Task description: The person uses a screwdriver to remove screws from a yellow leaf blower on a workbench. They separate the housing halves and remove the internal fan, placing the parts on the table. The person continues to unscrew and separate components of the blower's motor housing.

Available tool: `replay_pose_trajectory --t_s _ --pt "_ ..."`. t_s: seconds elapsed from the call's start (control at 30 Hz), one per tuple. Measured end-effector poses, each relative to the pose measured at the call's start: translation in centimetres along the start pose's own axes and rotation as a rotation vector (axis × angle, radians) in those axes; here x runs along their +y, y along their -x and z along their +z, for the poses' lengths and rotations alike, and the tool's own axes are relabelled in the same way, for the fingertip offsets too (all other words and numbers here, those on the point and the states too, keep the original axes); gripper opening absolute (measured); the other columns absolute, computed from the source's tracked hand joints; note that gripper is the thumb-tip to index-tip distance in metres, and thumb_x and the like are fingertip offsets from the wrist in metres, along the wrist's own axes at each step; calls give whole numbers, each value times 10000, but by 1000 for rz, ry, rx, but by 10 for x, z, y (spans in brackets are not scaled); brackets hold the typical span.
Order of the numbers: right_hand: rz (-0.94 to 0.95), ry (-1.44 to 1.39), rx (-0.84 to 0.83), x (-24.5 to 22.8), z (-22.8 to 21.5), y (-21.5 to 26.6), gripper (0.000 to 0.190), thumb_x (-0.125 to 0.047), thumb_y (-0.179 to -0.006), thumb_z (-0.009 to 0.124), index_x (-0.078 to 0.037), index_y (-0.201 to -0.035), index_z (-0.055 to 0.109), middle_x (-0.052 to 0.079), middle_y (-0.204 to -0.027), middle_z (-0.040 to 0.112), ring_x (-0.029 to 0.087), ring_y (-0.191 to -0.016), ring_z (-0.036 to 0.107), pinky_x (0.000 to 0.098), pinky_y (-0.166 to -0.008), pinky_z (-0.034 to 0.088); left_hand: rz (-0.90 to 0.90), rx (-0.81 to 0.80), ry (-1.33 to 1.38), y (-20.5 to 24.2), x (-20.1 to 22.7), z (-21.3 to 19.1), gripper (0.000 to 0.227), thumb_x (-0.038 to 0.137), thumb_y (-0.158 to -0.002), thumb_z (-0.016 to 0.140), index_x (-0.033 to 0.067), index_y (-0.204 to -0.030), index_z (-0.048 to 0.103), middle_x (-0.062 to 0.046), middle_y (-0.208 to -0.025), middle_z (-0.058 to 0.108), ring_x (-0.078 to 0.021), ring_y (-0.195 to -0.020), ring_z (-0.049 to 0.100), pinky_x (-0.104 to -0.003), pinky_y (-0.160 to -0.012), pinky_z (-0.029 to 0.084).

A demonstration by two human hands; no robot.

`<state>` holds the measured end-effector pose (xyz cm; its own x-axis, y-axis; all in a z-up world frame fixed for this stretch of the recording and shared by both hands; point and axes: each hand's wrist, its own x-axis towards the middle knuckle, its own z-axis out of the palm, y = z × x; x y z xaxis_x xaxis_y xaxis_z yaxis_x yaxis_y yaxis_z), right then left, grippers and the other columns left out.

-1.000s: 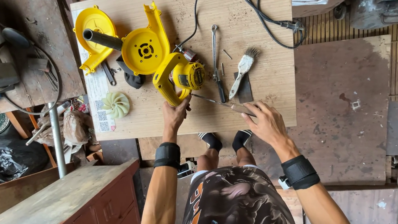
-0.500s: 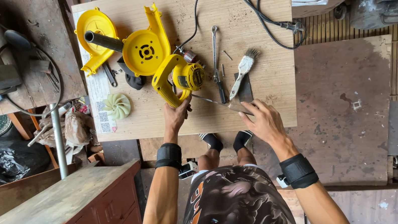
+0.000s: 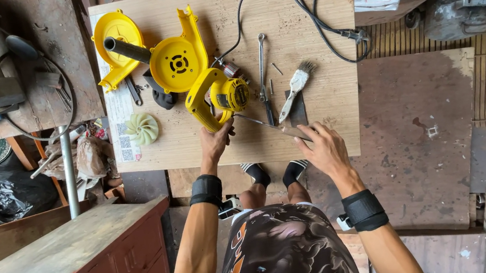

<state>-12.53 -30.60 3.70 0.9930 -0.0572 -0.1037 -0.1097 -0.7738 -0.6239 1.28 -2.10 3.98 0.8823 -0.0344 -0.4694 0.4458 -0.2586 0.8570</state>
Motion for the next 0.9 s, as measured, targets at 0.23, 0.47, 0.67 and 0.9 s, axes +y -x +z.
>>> replay_pose_trajectory --t_s 0.23,0.47,0.67,0.9 --pt "50 -9 -4 8 -5 6 434 -398 -946 690 -95 -1255 718 140 -1152 719 261 -858 717 402 -751 597 3 8 -25 1 -6 1 481 242 -908 750 -21 -1303 672 -61 -713 718 -68 -499 590 -213 -426 459" --pt "139 6 6 29 -7 11 421 -383 -939 702 -100 -1250 721 115 -1154 720 274 -865 714 409 -774 585 -18 27 -36 3 -8 4 545 265 -892 764 -23 -1338 640 -86 -805 751 -88 -612 673 -224 -471 493" --pt "227 -41 94 20 -27 7 411 -346 -953 667 -74 -1257 715 135 -1157 697 338 -984 697 468 -833 574 -27 25 -35 5 -10 9 546 288 -900 762 -1 -1346 639 -83 -830 761 -101 -669 711 -227 -491 509" --pt "315 -249 181 31 2 -9 397 -167 -1034 554 11 -1379 467 279 -1284 507 426 -1079 643 490 -839 578 9 32 -111 7 -11 11 509 306 -922 744 14 -1335 679 -78 -843 774 -99 -693 713 -225 -514 509"
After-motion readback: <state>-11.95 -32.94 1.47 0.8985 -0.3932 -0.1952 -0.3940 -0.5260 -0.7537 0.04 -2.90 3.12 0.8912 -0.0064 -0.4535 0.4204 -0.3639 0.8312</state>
